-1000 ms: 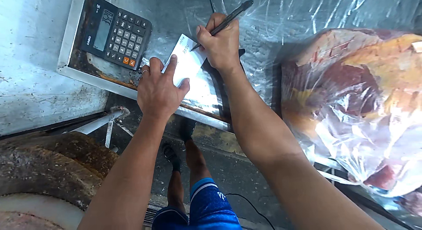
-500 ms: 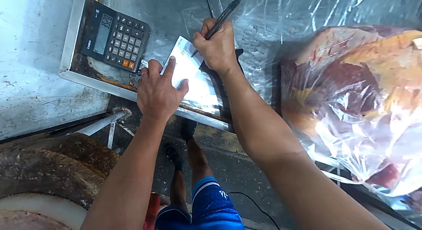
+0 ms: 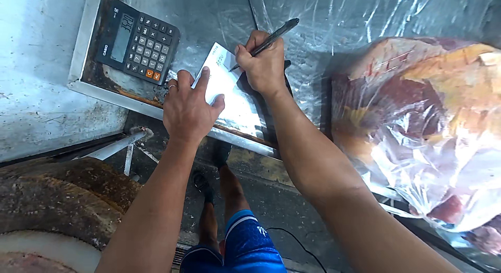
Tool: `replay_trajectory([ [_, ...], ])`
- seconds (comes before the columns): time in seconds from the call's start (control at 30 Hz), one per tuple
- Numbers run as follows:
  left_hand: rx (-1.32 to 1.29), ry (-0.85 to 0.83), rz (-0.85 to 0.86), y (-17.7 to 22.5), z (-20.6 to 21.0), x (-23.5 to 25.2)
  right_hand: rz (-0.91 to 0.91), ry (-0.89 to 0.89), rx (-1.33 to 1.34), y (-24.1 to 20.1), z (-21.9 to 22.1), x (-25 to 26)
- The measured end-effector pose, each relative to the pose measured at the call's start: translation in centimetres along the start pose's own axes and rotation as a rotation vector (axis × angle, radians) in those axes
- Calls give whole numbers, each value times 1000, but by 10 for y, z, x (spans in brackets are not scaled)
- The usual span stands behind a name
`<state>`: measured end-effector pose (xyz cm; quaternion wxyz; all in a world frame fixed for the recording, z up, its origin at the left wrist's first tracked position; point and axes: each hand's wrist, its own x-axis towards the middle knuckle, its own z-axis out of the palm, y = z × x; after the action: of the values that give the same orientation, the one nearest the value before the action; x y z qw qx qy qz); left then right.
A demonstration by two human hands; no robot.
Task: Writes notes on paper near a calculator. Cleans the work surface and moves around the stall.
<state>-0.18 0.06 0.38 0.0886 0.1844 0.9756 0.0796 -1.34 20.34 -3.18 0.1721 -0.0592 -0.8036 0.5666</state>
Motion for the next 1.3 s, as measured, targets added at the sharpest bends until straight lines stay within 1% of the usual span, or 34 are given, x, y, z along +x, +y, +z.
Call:
replay_trajectory([
  [0.3, 10, -2, -2, 1, 0, 0, 9, -26, -94, -1, 0, -1],
  [0.47, -3, -1, 4, 1, 1, 0, -9, 10, -105, 0, 1, -2],
  [0.73, -5, -7, 2, 1, 1, -1, -7, 5, -105, 0, -1, -2],
  [0.83, 3, 1, 2, 0, 1, 0, 5, -22, -95, -2, -2, -1],
  [1.0, 0, 13, 9, 1, 2, -1, 9, 31, -46, 1, -3, 0],
  [1.13, 6, 14, 10, 0, 2, 0, 4, 39, -57, 2, -2, 2],
  [1.3, 15, 26, 10, 1, 3, -1, -3, -5, -91, 2, -4, 2],
])
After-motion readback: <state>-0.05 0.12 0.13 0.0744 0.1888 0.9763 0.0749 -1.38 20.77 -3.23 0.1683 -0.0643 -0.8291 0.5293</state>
